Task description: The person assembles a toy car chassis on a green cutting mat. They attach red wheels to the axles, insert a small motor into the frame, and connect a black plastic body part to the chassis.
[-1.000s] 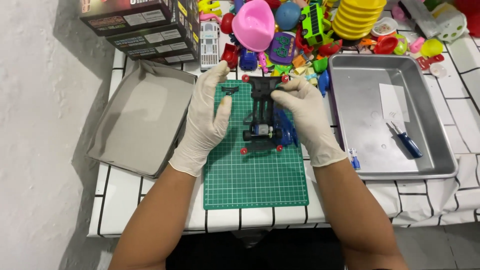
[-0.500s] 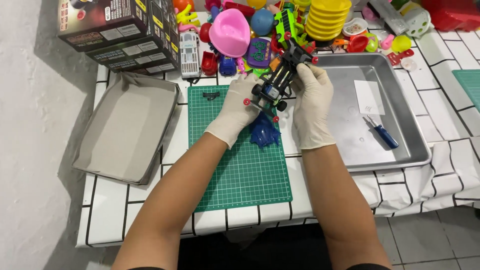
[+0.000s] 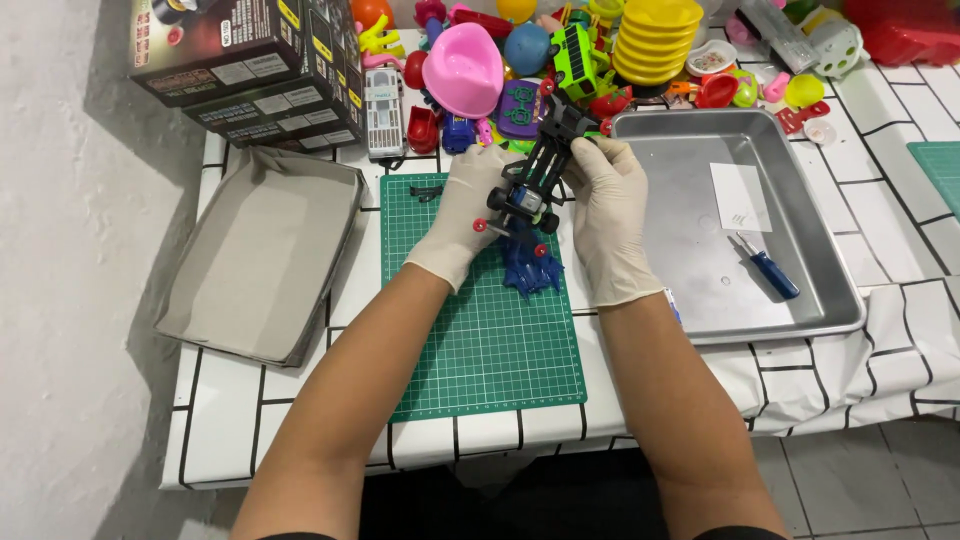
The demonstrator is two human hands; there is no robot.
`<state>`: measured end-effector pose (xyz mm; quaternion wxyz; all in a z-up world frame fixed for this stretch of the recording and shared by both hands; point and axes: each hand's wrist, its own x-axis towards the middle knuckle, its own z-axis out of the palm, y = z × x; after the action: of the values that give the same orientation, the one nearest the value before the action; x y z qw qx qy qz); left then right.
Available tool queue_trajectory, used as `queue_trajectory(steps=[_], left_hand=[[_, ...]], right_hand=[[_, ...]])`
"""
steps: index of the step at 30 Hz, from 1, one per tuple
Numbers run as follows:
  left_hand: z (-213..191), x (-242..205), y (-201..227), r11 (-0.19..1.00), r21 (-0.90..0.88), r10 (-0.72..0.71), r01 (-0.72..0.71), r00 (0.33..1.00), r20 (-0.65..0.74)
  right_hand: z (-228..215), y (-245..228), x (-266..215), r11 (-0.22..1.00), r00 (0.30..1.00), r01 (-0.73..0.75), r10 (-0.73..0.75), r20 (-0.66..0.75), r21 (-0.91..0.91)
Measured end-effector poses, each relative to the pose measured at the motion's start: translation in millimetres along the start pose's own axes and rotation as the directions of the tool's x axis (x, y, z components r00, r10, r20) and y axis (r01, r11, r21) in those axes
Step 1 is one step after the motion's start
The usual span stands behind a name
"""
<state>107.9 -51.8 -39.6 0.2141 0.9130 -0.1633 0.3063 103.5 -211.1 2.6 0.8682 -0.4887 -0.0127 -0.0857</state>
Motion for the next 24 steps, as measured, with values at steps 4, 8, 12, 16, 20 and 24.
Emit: queue_trajectory(steps=[4, 8, 12, 16, 20, 24], left_hand=[[-77, -19, 7, 0.856, -0.439, -0.286, 0.273, 0.957, 0.038], [-112, -46, 15, 0.653, -0.685, -0.482, 0.323, 0.875, -0.047], [-120, -63, 10, 0.619, -0.758, -0.487, 0.205, 0.858, -0.165], [-117, -64, 14, 0.504, -0.844, -0.507, 0.183, 0.854, -0.117], [-118, -63, 19, 0.341, -0.925, -0.529, 0.169, 0.847, -0.040], [-111, -65, 11, 0.260, -0.949, -0.548, 0.176, 0.837, 0.005]], right_hand=[[1, 10, -3, 1.000, 0.999, -0.018, 0.017, 0.043, 0.025], [10, 16, -17, 0.999, 0.993, -0.052, 0.051, 0.109, -0.001], [25, 20, -40, 0.994, 0.982, -0.089, 0.099, 0.159, -0.070], [35, 19, -52, 0.988, 0.974, -0.117, 0.134, 0.183, -0.101], [26, 34, -48, 0.981, 0.975, -0.109, 0.137, 0.177, -0.159], [25, 35, -49, 0.977, 0.977, -0.097, 0.129, 0.167, -0.189]])
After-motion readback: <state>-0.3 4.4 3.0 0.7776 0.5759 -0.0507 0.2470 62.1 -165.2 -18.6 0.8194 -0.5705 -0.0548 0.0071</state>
